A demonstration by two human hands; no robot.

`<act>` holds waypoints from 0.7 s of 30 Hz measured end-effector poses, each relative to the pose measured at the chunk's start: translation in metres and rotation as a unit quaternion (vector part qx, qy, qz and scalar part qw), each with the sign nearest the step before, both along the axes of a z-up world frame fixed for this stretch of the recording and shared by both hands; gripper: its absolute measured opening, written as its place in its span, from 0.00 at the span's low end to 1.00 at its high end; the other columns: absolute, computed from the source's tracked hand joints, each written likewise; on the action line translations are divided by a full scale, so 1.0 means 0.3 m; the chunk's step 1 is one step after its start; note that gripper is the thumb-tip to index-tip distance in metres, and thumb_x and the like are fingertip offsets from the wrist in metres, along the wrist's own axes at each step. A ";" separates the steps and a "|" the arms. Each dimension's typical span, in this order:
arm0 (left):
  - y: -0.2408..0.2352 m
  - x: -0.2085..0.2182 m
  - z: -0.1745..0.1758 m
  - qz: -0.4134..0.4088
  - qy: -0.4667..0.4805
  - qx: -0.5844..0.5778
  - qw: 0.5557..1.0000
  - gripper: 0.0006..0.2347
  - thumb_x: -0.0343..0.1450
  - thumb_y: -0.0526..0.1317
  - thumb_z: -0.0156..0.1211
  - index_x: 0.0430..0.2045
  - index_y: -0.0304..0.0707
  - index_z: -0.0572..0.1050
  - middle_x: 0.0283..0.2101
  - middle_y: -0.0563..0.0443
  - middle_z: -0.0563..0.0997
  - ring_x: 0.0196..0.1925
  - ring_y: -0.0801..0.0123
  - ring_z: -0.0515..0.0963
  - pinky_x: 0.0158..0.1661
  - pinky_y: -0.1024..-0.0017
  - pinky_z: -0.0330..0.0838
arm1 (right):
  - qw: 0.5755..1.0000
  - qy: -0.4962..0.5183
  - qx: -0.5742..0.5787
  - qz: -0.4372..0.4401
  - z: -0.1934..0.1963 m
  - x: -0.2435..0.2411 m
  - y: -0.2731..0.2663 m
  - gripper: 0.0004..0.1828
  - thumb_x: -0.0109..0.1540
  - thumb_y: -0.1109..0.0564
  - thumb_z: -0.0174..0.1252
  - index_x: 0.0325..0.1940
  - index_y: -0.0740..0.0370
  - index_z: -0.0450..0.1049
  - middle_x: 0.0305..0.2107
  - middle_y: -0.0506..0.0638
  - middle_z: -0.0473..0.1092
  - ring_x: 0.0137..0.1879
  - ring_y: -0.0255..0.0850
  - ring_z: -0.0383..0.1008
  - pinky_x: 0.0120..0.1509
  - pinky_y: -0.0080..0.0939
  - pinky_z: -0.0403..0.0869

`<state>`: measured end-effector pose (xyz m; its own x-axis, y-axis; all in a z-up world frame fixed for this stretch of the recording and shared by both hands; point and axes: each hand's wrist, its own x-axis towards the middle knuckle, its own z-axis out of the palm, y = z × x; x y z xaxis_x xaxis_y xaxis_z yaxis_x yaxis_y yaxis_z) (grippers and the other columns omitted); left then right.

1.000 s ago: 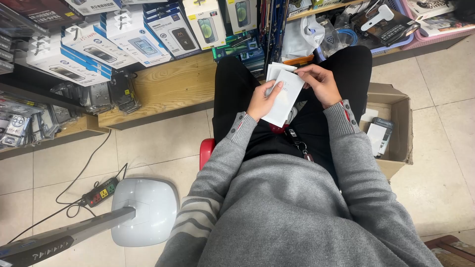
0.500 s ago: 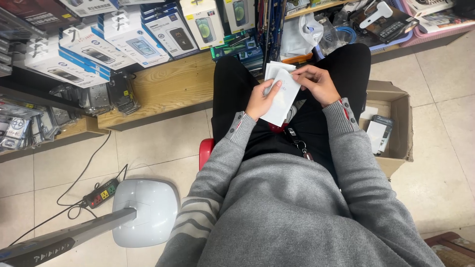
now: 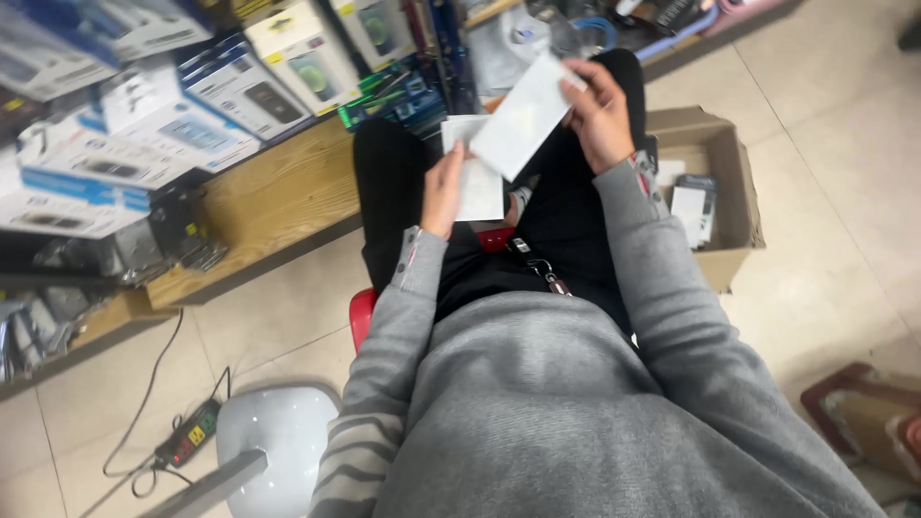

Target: The person sits on a red chair and repeatedly picks up small white packets and black boxes from a cardboard box. They open the packets to reveal the boxes, inspect them, and place them back into the box.

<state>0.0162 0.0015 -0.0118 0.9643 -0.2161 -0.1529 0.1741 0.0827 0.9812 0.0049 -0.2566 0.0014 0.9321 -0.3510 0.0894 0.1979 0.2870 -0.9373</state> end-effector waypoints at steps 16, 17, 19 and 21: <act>0.002 -0.093 0.180 -0.084 -0.052 0.094 0.991 0.18 0.80 0.52 0.43 0.43 0.46 0.82 0.51 0.48 0.79 0.63 0.61 0.71 0.69 0.58 0.51 | 0.909 0.102 0.265 -0.305 -0.806 -0.636 -0.810 0.28 0.67 0.49 0.74 0.67 0.52 0.71 0.60 0.55 0.74 0.69 0.51 0.73 0.75 0.54 0.70; 0.000 -0.093 0.178 -0.084 -0.053 0.093 0.991 0.18 0.80 0.52 0.43 0.43 0.46 0.82 0.50 0.47 0.78 0.63 0.61 0.71 0.69 0.57 0.51 | 0.889 0.148 0.264 -0.343 -0.916 -0.692 -0.837 0.27 0.66 0.50 0.73 0.67 0.52 0.71 0.60 0.56 0.74 0.66 0.50 0.77 0.72 0.52 0.74; -0.005 -0.097 0.180 -0.086 -0.053 0.093 0.991 0.18 0.80 0.52 0.43 0.43 0.46 0.82 0.49 0.47 0.77 0.62 0.61 0.70 0.69 0.57 0.51 | 0.865 0.195 0.264 -0.381 -1.059 -0.781 -0.839 0.27 0.66 0.50 0.71 0.66 0.53 0.71 0.59 0.58 0.74 0.63 0.48 0.80 0.69 0.51 0.78; -0.012 -0.100 0.191 -0.083 -0.062 0.101 0.989 0.18 0.80 0.52 0.43 0.42 0.44 0.82 0.50 0.46 0.78 0.62 0.61 0.70 0.69 0.57 0.52 | 0.812 0.254 0.290 -0.438 -1.123 -0.841 -0.793 0.25 0.64 0.56 0.64 0.65 0.63 0.69 0.50 0.57 0.75 0.48 0.41 0.85 0.53 0.36 0.83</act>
